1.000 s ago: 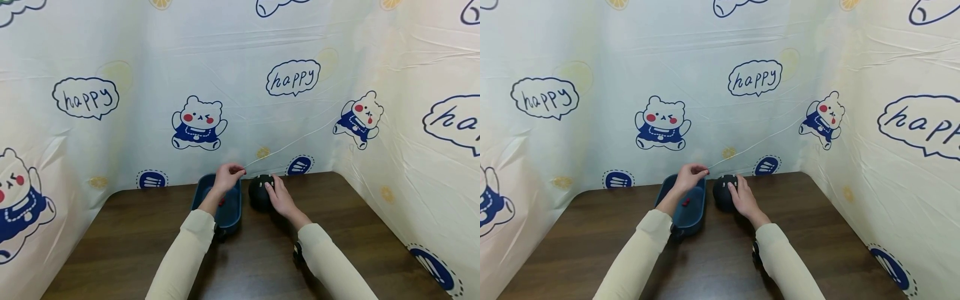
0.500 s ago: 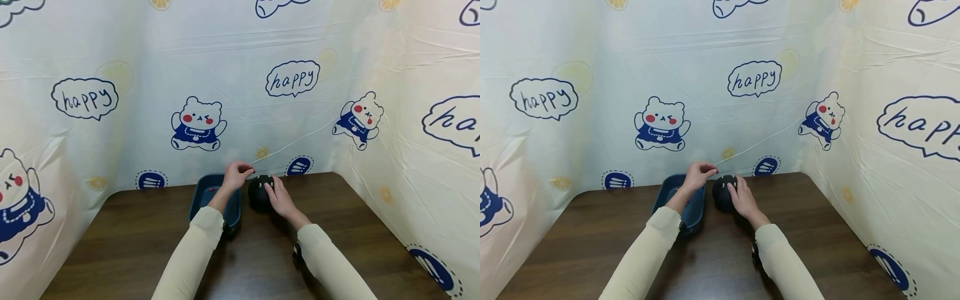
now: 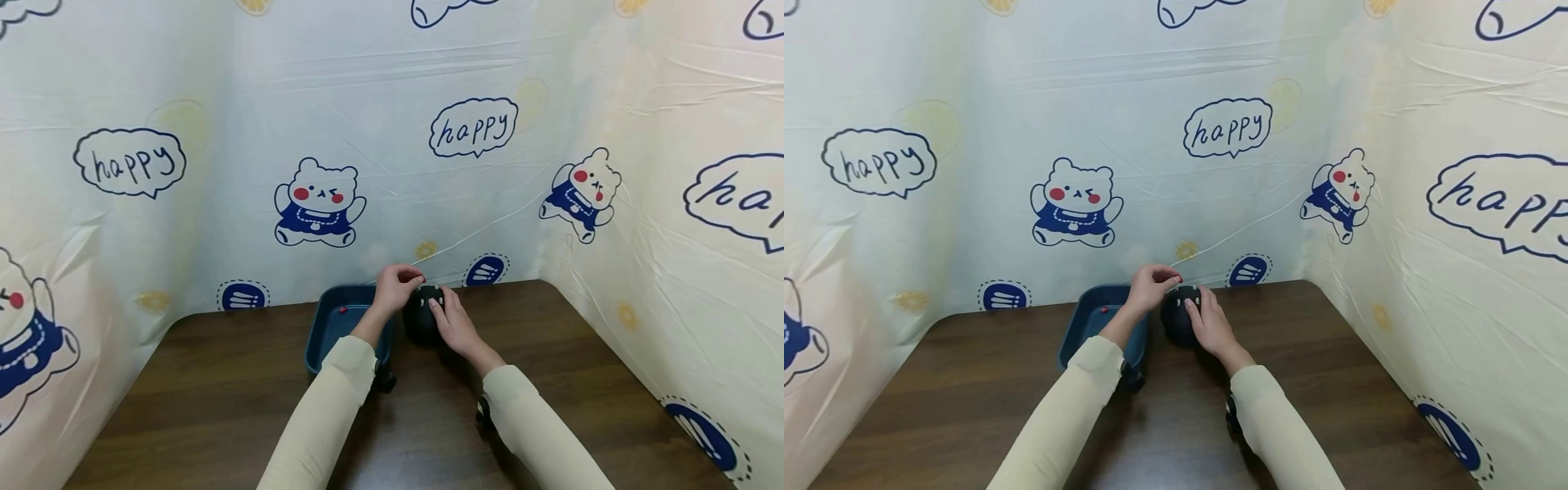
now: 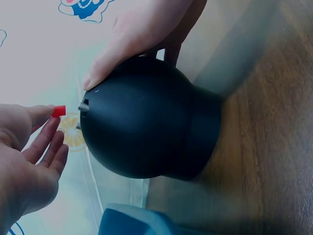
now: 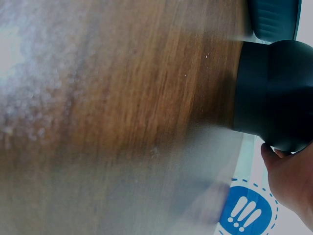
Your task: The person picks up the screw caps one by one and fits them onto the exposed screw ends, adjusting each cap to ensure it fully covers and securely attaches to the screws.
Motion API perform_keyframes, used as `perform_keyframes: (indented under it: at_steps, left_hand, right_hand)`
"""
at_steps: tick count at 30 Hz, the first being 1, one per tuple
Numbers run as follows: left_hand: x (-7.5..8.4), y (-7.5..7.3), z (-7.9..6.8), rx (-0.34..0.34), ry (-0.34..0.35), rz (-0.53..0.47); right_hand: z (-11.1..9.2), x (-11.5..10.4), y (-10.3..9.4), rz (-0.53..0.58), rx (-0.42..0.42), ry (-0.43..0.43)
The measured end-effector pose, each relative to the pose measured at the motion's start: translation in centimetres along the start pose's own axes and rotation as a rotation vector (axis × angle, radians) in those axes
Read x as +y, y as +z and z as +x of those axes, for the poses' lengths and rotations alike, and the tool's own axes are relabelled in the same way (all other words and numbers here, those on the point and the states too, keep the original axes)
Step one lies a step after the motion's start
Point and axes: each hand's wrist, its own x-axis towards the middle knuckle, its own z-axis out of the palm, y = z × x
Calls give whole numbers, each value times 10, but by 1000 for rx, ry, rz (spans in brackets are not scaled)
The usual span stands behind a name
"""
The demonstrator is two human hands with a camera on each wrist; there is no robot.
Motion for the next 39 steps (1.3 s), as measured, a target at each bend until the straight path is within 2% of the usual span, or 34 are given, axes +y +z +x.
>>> perform_keyframes:
  at_steps: [12, 28, 33, 39]
  left_hand:
    - [-8, 20, 8, 19, 22, 10]
    - [-10, 30, 7, -7, 3, 17]
    - [-9, 30, 7, -36, 2, 27]
    - [-5, 31, 6, -94, 40, 124]
  right_hand:
    - [7, 17, 6, -1, 4, -59]
    - [8, 17, 6, -3, -17, -25]
    - [8, 18, 6, 2, -12, -35]
    - [8, 18, 6, 4, -9, -36]
